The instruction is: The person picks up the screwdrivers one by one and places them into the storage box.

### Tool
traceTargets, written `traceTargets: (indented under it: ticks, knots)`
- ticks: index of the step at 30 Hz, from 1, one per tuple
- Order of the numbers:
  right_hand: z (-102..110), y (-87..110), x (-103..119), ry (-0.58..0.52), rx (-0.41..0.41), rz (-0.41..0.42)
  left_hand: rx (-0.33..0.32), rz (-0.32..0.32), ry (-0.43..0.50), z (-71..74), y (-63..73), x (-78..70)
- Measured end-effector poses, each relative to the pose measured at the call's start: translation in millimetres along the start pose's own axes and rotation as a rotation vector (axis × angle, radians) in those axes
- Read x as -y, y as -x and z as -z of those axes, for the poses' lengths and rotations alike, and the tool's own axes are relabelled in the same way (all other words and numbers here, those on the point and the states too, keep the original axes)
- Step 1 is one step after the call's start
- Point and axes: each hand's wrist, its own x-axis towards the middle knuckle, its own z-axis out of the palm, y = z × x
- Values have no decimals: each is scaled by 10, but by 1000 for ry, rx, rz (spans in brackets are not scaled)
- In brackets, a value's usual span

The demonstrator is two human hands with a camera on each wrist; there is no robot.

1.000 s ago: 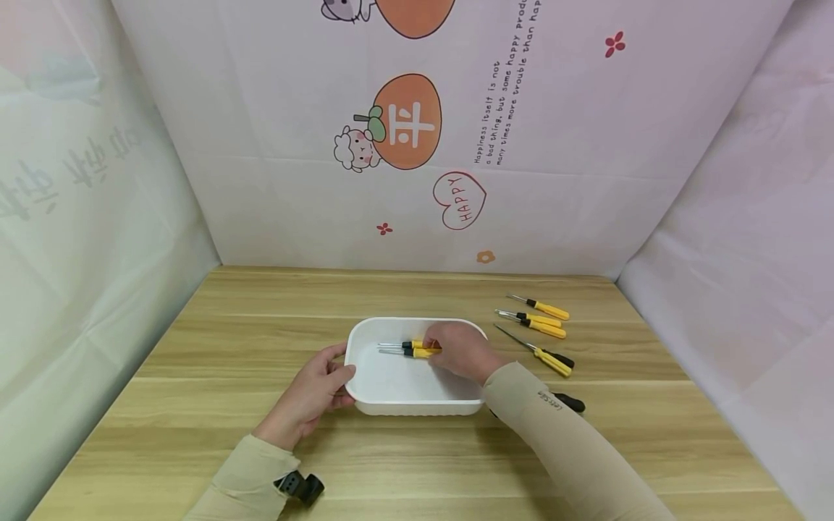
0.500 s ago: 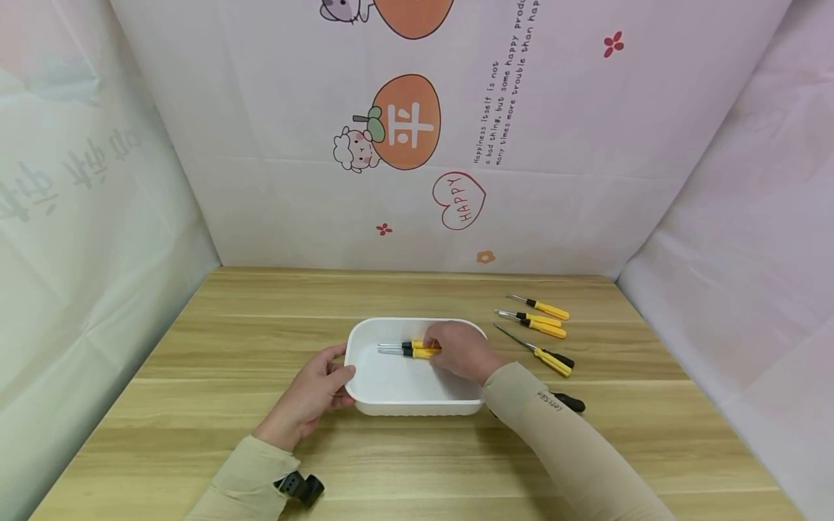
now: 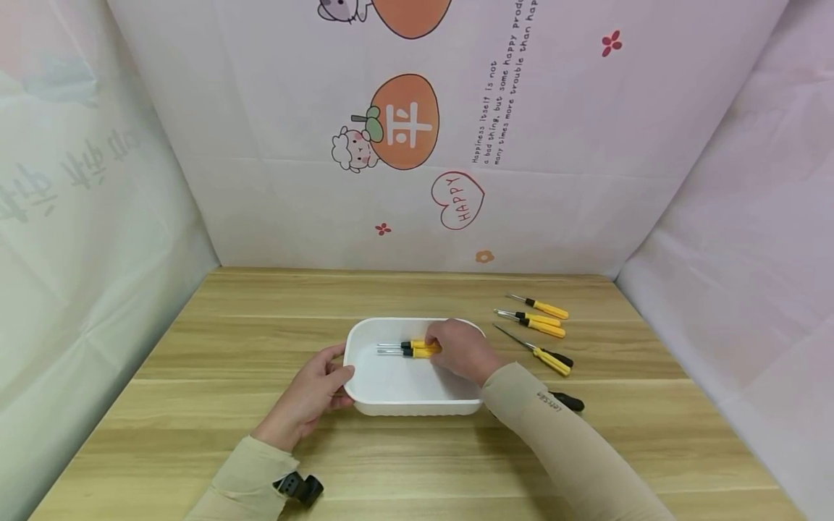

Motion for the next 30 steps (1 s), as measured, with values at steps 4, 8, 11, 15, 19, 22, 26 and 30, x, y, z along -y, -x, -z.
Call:
traceTargets:
  ticks: [4,8,11,15,19,22,26,30]
  knots:
    - [12,2,13,-12,4,2,-3,2,0,2,5,-4]
    - [3,0,12,-17,9,-6,-1,0,3,1,13,-4]
    - [-4,1,7,-13,9,-10,5,-4,1,0,18,-4]
    - [-7,4,-3,-13,10,-10,5,-1,-1,-8,16,-5]
    - [-1,3,1,-21,11,-7,-1,4,1,-4,19,-7]
    - [6,13,0,-32,4,-5,-1,4,4,0,14,-2]
    - [20,26,-5,-82,-2,-21,3,5,8,1,5,4]
    - [56,31,9,-155,16,-51,1,5,3,0,6,2]
